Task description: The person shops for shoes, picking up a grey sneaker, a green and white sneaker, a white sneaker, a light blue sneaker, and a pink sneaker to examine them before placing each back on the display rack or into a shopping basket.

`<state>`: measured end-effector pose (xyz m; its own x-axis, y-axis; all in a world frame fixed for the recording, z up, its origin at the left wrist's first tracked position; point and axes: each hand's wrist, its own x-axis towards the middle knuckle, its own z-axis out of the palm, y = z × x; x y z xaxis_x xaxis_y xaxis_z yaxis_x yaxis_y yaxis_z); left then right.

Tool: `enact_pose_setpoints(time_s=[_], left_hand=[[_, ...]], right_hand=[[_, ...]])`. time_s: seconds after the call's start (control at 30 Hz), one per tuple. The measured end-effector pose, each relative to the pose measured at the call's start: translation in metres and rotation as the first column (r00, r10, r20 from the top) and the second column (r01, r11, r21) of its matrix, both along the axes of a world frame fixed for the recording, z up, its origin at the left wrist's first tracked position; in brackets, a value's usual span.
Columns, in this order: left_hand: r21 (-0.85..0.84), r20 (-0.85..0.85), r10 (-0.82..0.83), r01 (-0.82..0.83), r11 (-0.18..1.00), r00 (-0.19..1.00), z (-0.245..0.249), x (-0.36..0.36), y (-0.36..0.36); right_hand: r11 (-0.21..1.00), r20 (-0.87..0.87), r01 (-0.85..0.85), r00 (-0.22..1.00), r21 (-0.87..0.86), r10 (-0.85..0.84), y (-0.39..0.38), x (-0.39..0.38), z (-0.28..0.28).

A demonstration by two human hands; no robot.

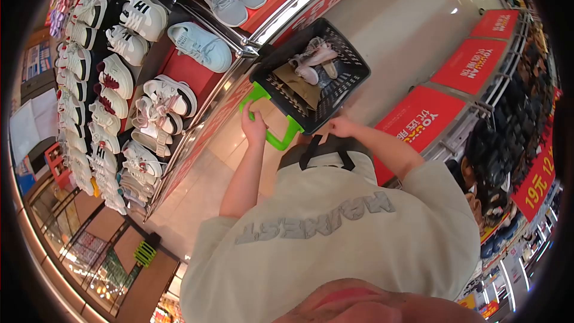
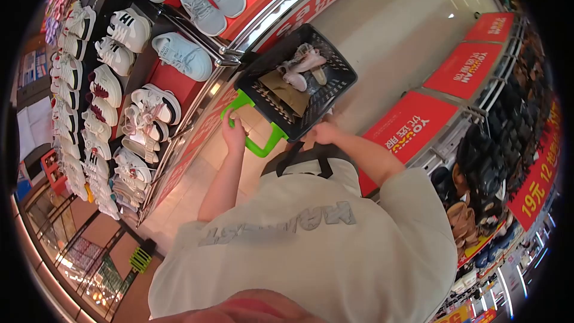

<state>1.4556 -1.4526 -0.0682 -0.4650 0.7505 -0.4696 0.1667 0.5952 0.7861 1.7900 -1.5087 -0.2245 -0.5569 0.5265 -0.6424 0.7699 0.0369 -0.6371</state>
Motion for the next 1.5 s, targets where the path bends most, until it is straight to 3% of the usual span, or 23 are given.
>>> enact_pose_setpoints(time_s=[0.03, 0.17, 0.23, 0.3, 0.43, 0.5, 0.63, 0.7, 0.73, 0.9, 1.0, 1.03, 1.1, 1.13, 1.17, 1.23, 1.27, 1.33, 1.37, 1.4, 1.43, 1.5], left_hand=[[-0.025, -0.109, -0.008, 0.005, 1.0, 0.994, 0.004, 0.006, 0.004], [-0.103, -0.13, 0.081, -0.094, 0.99, 0.988, 0.002, 0.017, 0.013], [-0.091, -0.072, 0.127, -0.133, 0.987, 0.989, -0.007, 0.016, 0.012], [-0.096, -0.074, 0.148, -0.154, 0.983, 0.986, -0.014, 0.018, 0.011], [-0.097, -0.053, 0.192, -0.196, 0.976, 0.98, -0.016, 0.019, 0.012], [-0.102, -0.073, 0.194, -0.201, 0.974, 0.978, -0.021, 0.018, 0.01], [-0.105, -0.115, 0.224, -0.236, 0.966, 0.968, -0.021, 0.023, 0.015], [-0.137, -0.118, 0.265, -0.28, 0.95, 0.957, -0.023, 0.023, 0.014], [-0.14, -0.138, 0.229, -0.248, 0.959, 0.964, -0.024, 0.023, 0.014], [-0.143, -0.203, 0.217, -0.248, 0.958, 0.955, -0.027, 0.024, 0.016], [-0.149, -0.227, 0.159, -0.196, 0.969, 0.961, -0.026, 0.02, 0.013], [-0.147, -0.237, 0.166, -0.205, 0.968, 0.957, -0.028, 0.021, 0.014], [-0.136, -0.218, 0.17, -0.202, 0.97, 0.961, -0.029, 0.022, 0.016], [-0.134, -0.213, 0.163, -0.194, 0.972, 0.963, -0.03, 0.021, 0.013], [-0.135, -0.21, 0.157, -0.187, 0.973, 0.965, -0.029, 0.02, 0.01], [-0.13, -0.192, 0.121, -0.148, 0.98, 0.974, -0.029, 0.021, 0.007], [-0.115, -0.186, 0.129, -0.152, 0.982, 0.974, -0.03, 0.022, 0.007], [-0.098, -0.185, 0.139, -0.159, 0.983, 0.973, -0.028, 0.023, 0.006], [-0.109, -0.186, 0.14, -0.163, 0.981, 0.972, -0.028, 0.023, 0.005], [-0.117, -0.188, 0.143, -0.166, 0.979, 0.972, -0.029, 0.023, 0.005], [-0.117, -0.18, 0.158, -0.181, 0.977, 0.971, -0.029, 0.022, 0.004], [-0.149, -0.181, 0.133, -0.161, 0.976, 0.974, -0.027, 0.022, 0.007]], right_hand=[[0.997, 0.013, -0.054, 0.998, 0.058, 0.054, 0.013, 0.005, -0.026], [0.986, 0.145, -0.165, 0.975, -0.016, 0.166, 0.1, 0.029, -0.088], [0.991, 0.285, -0.126, 0.949, -0.039, 0.132, 0.143, 0.04, -0.117], [0.992, 0.308, -0.077, 0.95, 0.098, 0.043, 0.169, 0.05, -0.182], [0.999, 0.287, -0.02, 0.958, 0.045, 0.006, 0.237, 0.037, -0.224], [0.989, 0.216, 0.015, 0.975, 0.147, -0.047, 0.253, 0.033, -0.253], [0.998, 0.287, 0.034, 0.957, 0.043, -0.045, 0.285, 0.02, -0.3], [0.99, 0.332, 0.127, 0.933, 0.055, -0.138, 0.298, 0.021, -0.324], [0.977, 0.399, 0.202, 0.903, -0.062, -0.161, 0.307, 0.017, -0.334], [0.921, 0.422, 0.374, 0.856, -0.105, -0.299, 0.332, 0.001, -0.363], [0.844, 0.274, 0.531, 0.803, 0.073, -0.529, 0.327, -0.004, -0.407], [0.84, 0.272, 0.536, 0.799, 0.082, -0.536, 0.325, -0.006, -0.435], [0.927, 0.276, 0.317, 0.89, 0.198, -0.363, 0.327, -0.013, -0.462], [0.872, 0.292, 0.481, 0.823, 0.097, -0.486, 0.325, -0.013, -0.459], [0.871, 0.289, 0.481, 0.824, 0.096, -0.487, 0.325, -0.02, -0.457], [0.951, 0.285, 0.184, 0.925, 0.248, -0.253, 0.32, -0.022, -0.469], [0.951, 0.286, 0.182, 0.925, 0.25, -0.252, 0.316, -0.023, -0.473], [0.962, 0.556, -0.088, 0.828, 0.258, -0.073, 0.292, -0.022, -0.512], [0.962, 0.551, -0.087, 0.831, 0.259, -0.073, 0.289, -0.016, -0.489], [0.933, 0.47, 0.266, 0.809, 0.243, -0.354, 0.281, -0.006, -0.462], [0.789, 0.4, 0.586, 0.688, 0.187, -0.606, 0.271, -0.003, -0.435], [0.779, 0.347, 0.594, 0.701, 0.202, -0.624, 0.253, -0.002, -0.413]])
